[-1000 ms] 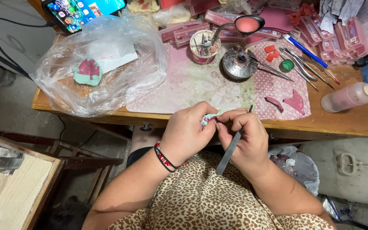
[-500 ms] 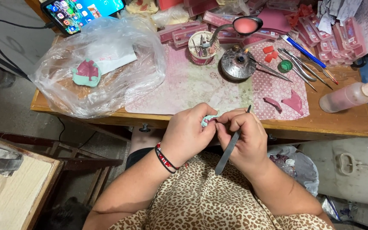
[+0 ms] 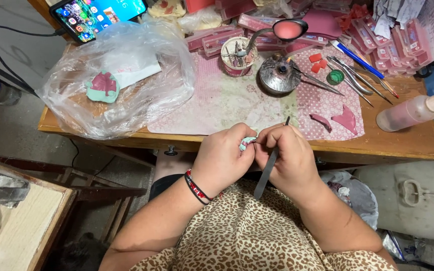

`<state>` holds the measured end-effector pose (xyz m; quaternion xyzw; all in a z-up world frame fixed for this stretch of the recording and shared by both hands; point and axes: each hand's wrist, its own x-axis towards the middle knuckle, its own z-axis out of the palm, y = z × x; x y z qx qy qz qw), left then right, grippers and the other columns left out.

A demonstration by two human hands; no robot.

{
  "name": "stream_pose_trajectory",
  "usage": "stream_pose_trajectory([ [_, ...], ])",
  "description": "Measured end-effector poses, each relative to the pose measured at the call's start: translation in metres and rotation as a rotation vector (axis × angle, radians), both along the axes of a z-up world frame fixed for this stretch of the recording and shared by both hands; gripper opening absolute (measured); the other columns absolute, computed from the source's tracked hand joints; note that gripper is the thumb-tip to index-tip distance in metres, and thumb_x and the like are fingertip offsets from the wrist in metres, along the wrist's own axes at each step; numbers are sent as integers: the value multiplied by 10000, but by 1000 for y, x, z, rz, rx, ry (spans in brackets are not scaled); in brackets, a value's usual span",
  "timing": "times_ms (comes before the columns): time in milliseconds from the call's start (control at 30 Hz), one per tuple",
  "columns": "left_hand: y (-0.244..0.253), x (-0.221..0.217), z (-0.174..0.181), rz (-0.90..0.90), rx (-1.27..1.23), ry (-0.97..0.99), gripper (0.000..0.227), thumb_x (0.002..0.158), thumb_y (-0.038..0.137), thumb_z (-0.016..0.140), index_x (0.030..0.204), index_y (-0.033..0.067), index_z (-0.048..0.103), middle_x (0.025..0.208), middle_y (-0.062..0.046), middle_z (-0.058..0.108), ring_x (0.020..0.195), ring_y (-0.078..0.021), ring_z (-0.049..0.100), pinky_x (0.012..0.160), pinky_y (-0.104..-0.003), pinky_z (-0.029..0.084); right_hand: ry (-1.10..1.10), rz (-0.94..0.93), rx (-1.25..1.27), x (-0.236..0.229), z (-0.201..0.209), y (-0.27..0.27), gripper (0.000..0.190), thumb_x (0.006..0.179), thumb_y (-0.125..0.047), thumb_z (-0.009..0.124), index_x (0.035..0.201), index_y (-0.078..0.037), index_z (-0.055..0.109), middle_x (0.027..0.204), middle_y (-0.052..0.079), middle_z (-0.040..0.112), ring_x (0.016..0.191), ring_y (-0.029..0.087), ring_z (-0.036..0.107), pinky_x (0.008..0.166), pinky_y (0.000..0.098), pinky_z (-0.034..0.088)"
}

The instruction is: The person uses a metal tool to trim and shape a pink material attached to a dental mold. They repeatedly apply liquid from a squeeze bottle to the mold and continue refining the shape of the pink material.

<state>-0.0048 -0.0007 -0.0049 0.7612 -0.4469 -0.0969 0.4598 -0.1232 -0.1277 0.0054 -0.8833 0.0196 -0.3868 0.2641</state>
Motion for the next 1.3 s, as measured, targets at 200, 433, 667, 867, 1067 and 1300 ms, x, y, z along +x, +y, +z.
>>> stream_pose_trajectory([
  [200, -1, 1, -5, -16, 26, -41, 163, 853, 155, 703, 1012, 124, 723, 687, -131, 709, 713, -355, 750, 611, -421, 595, 91, 7, -168, -4, -5, -5, 274, 843, -22, 766, 904, -121, 518, 857, 71, 681, 757, 348, 659, 680, 438, 549],
  [433, 3, 1, 7, -51, -22, 117, 182, 845, 155, 710, 1018, 103, 735, 731, -177, 731, 748, -393, 753, 628, -426, 601, 47, 40, 9, -8, -10, -21, 226, 877, 52, 661, 948, -64, 480, 893, 162, 629, 813, 420, 642, 724, 479, 525],
  [667, 12, 8, 28, -117, -54, 401, 101, 924, 170, 661, 1016, 137, 688, 867, 44, 806, 703, -68, 619, 678, -262, 488, -217, -27, 511, -80, -5, -47, 382, 984, 91, 595, 1126, -133, 320, 1095, 178, 508, 998, 269, 600, 915, 403, 651],
  [867, 10, 12, 28, -258, -236, 563, 108, 979, 81, 630, 1086, 95, 620, 973, -58, 811, 926, -136, 772, 894, -287, 581, 65, -447, 540, -187, -34, -85, 340, 1026, 104, 611, 1058, -103, 343, 1152, 173, 595, 1039, 240, 636, 970, 336, 551],
  [1067, 2, 9, 23, -441, -309, 678, 127, 1032, 87, 583, 1159, 78, 576, 974, -121, 782, 934, -183, 751, 924, -308, 560, 458, -832, 345, -214, -24, -83, 184, 934, -6, 564, 909, -102, 409, 1206, 48, 752, 1264, 257, 647, 1051, 399, 445],
  [1300, 7, 3, 40, -429, -4, 459, 250, 959, 148, 677, 1189, 152, 582, 882, 64, 694, 712, -57, 525, 742, -231, 468, 91, -77, 761, -129, -9, -36, 311, 911, 3, 648, 884, -133, 370, 1294, 281, 697, 1214, 318, 706, 943, 313, 507],
])
